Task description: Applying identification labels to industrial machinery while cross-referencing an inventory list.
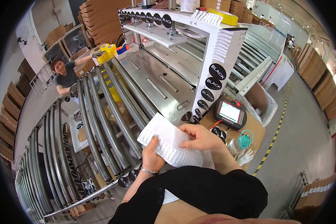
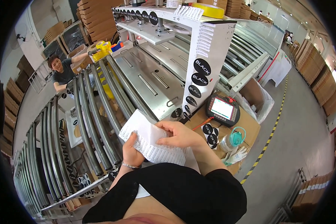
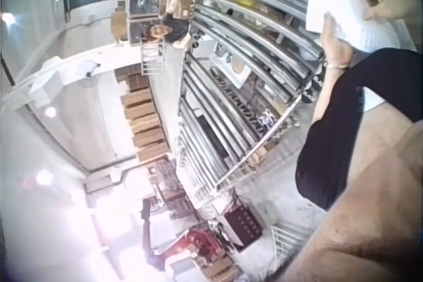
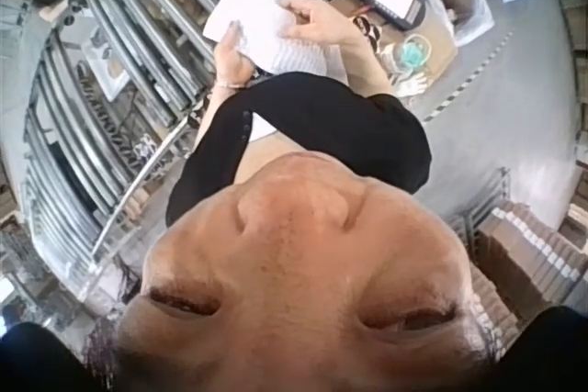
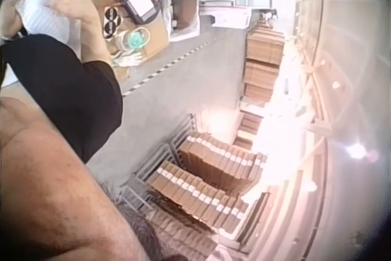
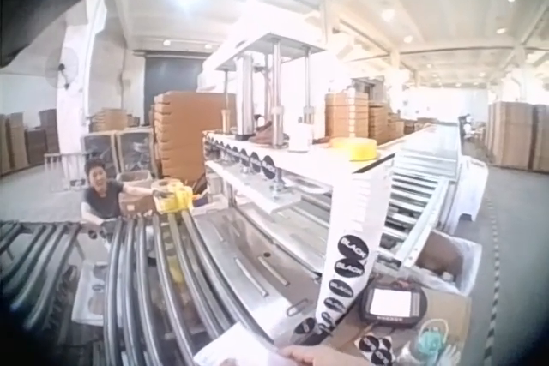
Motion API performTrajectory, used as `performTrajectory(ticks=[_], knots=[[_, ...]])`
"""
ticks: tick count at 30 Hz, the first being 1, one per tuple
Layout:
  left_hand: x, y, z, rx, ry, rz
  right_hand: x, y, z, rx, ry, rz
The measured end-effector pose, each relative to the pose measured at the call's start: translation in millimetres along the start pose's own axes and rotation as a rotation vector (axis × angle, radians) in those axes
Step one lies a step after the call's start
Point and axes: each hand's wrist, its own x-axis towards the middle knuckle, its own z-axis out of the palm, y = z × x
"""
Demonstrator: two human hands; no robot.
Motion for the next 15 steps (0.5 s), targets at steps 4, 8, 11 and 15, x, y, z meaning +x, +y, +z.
performTrajectory(ticks=[4,8,11,15], knots=[[-11,2,-5,0.026,-0.023,0.046,-2,5,13,-0.024,0.013,-0.032],[-21,5,-10,0.0,-0.013,0.044,-1,9,19,-0.044,-0.002,-0.025],[-28,7,-16,-0.02,-0.026,0.048,0,6,24,-0.103,0.001,-0.062],[-39,19,-25,-0.013,-0.014,0.087,0,1,34,-0.118,-0.03,0.011]])
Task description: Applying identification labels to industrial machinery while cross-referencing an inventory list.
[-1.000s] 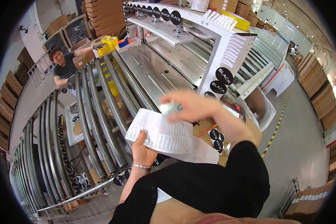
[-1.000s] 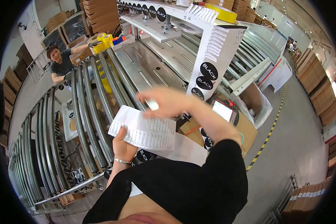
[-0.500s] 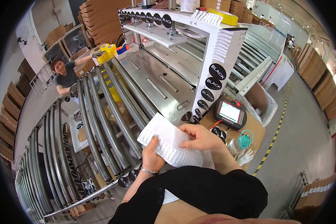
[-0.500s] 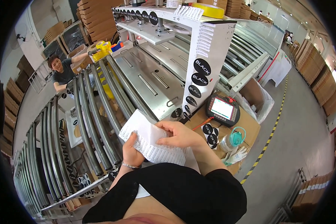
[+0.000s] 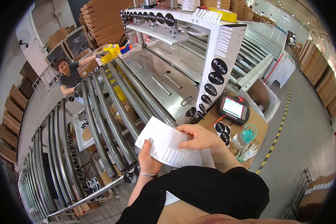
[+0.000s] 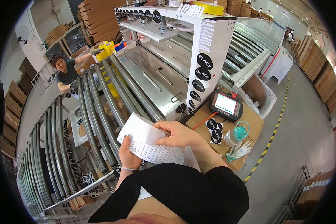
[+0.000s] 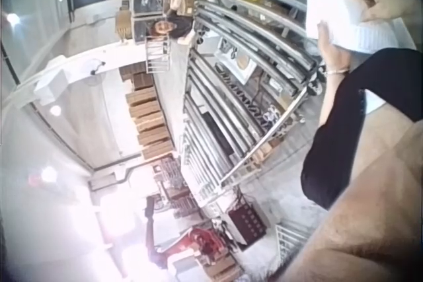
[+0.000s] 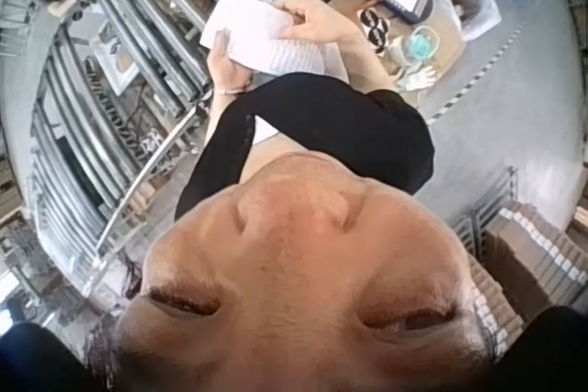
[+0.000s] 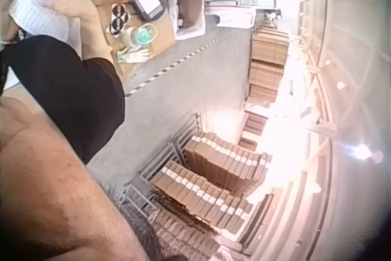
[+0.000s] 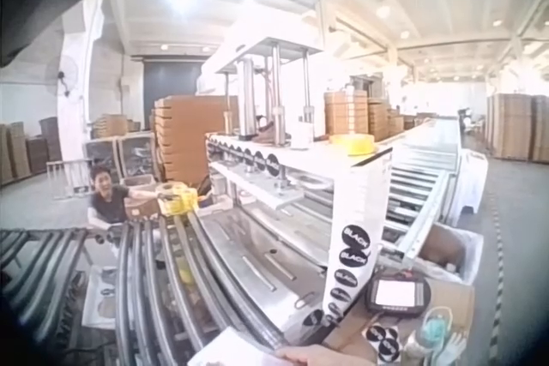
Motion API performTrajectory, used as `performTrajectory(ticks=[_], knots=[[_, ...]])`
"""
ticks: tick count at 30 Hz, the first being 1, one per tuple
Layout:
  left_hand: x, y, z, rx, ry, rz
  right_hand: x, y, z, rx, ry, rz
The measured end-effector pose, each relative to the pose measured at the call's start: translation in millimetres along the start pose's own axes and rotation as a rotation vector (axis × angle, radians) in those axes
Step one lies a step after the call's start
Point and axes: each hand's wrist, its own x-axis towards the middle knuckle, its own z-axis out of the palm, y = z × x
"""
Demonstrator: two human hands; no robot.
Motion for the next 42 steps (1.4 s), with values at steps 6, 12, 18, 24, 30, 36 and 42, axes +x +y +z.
performTrajectory(ticks=[6,12,18,24,30,36,42], knots=[[-26,27,-15,0.059,0.011,0.174,4,-3,17,0.078,-0.025,-0.018],[-26,64,-24,-0.112,-0.011,0.288,7,-9,31,0.098,0.016,0.053],[-39,93,-27,-0.094,-0.045,0.448,29,-3,35,0.118,-0.055,0.075],[-44,114,-42,-0.085,0.01,0.55,45,5,40,0.165,-0.093,0.094],[-35,118,-48,-0.069,-0.052,0.587,39,30,29,0.132,-0.077,0.157],[-26,111,-47,-0.029,0.047,0.526,34,36,25,0.102,-0.161,0.183],[-21,94,-51,0.02,-0.007,0.371,29,22,43,0.092,-0.031,0.179]])
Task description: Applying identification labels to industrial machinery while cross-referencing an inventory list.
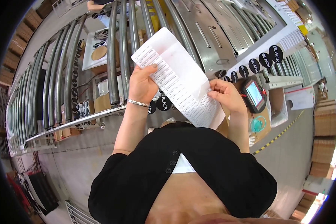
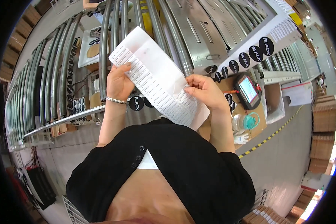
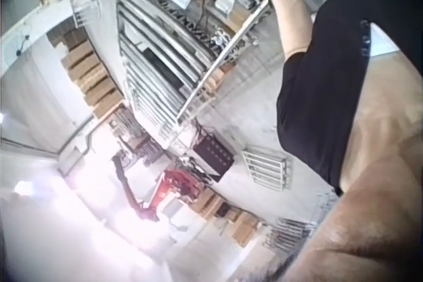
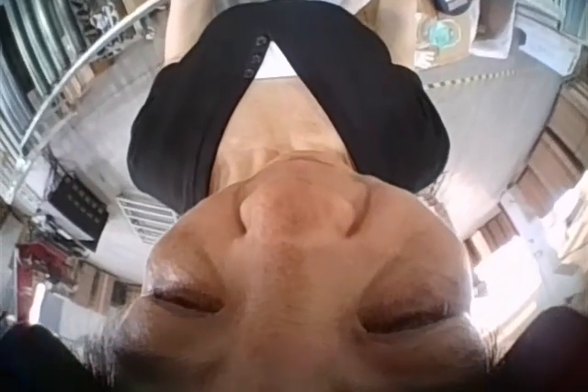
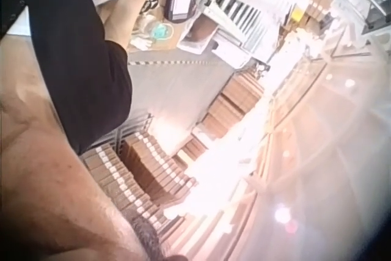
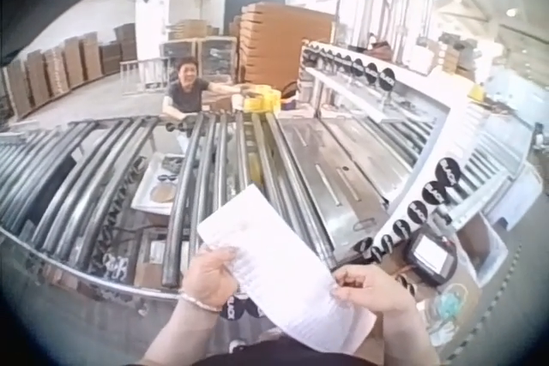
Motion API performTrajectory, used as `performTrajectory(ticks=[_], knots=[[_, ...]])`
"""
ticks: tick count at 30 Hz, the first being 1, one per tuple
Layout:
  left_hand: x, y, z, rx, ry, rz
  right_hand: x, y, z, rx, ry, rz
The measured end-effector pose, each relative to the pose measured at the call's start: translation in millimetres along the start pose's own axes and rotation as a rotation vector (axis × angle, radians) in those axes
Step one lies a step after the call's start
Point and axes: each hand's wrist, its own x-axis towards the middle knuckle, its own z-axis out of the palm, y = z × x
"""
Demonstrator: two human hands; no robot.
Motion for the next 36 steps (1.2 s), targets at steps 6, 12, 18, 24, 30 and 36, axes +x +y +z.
performTrajectory(ticks=[6,12,18,24,30,36], knots=[[5,-7,-17,-0.276,-0.039,-0.237,-39,19,18,-0.094,0.144,0.138],[-10,-44,-20,-0.152,-0.084,-0.354,-110,42,35,-0.089,0.326,0.269],[-39,-81,11,-0.046,-0.155,-0.428,-174,62,25,-0.087,0.403,0.263],[-58,-147,61,0.025,-0.138,-0.386,-248,84,-13,-0.026,0.438,0.139],[-64,-210,100,0.074,-0.133,-0.453,-337,102,-43,0.095,0.521,0.03],[-80,-255,135,0.141,-0.096,-0.539,-394,132,-52,0.161,0.655,0.021]])
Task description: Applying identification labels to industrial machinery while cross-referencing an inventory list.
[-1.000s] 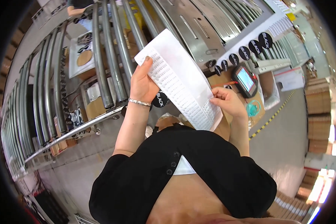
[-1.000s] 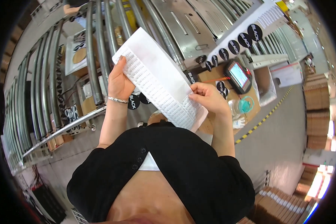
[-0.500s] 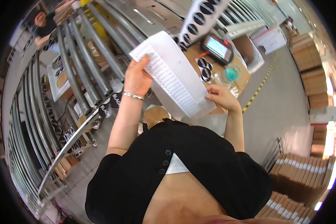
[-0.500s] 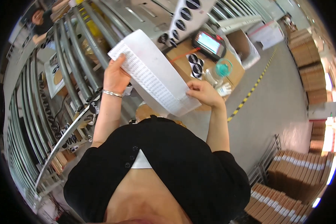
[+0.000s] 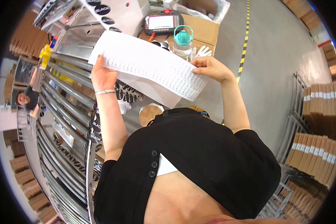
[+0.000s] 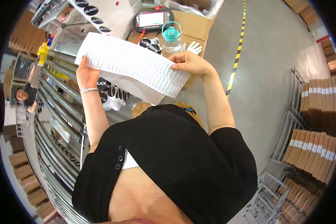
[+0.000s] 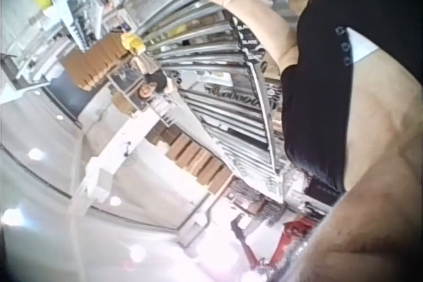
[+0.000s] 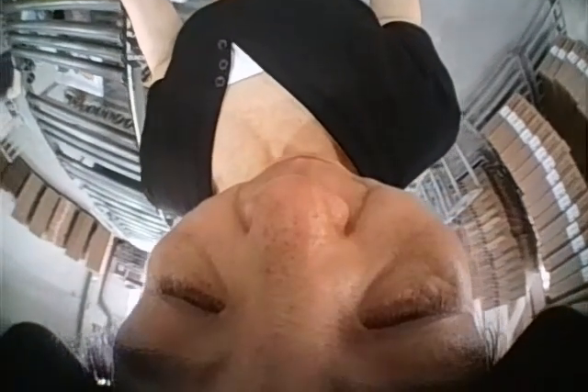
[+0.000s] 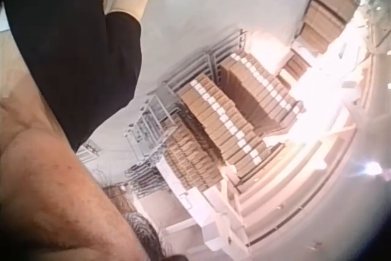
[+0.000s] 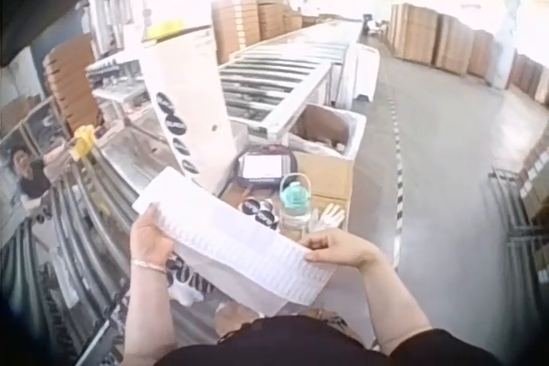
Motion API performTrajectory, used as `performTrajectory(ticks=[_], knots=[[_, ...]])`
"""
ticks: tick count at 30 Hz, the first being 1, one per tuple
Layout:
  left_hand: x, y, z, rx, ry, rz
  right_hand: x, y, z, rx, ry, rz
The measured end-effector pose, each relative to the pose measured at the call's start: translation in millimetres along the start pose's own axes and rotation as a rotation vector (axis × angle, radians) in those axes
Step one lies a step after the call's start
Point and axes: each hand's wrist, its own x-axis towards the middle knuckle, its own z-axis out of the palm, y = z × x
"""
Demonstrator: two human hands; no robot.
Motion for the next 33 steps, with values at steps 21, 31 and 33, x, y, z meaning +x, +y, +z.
performTrajectory(ticks=[21,31,33], knots=[[-12,-14,27,0.038,-0.016,-0.005,2,14,-20,0.034,0.095,-0.039],[-11,-10,19,0.07,-0.026,-0.001,2,14,-22,0.074,-0.029,-0.065],[-14,-9,18,0.083,-0.008,0.0,0,15,-22,0.059,-0.022,-0.064]])
